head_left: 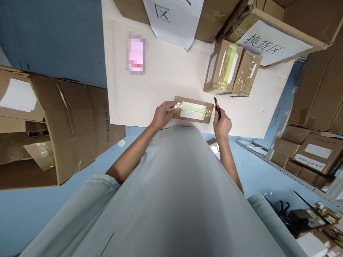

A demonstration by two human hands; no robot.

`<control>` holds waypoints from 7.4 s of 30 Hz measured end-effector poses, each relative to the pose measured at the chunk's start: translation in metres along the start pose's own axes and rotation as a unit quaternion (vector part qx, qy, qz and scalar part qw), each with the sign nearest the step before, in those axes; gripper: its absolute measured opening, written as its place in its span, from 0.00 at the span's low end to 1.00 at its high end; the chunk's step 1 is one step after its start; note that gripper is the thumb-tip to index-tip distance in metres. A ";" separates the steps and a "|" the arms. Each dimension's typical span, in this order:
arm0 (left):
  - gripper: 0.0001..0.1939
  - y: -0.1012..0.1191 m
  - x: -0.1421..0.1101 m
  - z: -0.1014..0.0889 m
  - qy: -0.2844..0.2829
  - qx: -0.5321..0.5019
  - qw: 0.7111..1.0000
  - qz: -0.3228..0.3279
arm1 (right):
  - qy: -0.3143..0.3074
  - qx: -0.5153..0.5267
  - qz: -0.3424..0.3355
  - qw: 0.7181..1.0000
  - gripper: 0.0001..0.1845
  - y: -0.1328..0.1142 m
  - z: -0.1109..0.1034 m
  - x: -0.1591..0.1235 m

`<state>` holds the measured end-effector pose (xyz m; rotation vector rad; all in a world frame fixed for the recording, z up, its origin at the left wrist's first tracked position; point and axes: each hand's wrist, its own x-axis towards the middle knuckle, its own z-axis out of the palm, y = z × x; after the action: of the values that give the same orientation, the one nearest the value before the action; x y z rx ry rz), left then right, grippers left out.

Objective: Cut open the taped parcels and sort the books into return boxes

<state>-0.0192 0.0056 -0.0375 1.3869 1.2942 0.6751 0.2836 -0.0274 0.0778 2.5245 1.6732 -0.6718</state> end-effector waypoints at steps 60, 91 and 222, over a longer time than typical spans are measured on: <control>0.30 0.010 0.009 -0.006 -0.002 -0.090 0.993 -0.081 | -0.239 -0.303 -0.345 0.856 0.23 -0.110 -0.019 0.026; 0.32 0.024 0.008 0.016 -0.023 -0.077 0.991 -0.108 | -0.246 -0.363 -0.240 0.866 0.29 0.030 -0.070 0.007; 0.06 0.074 0.029 -0.047 -0.075 -0.013 0.997 -0.025 | -0.242 -0.131 0.027 0.961 0.25 -0.176 -0.014 -0.134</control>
<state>-0.0300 0.0593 0.0367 1.3530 1.1928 0.5431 0.0891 -0.0665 0.1757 2.0077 1.4062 -0.9020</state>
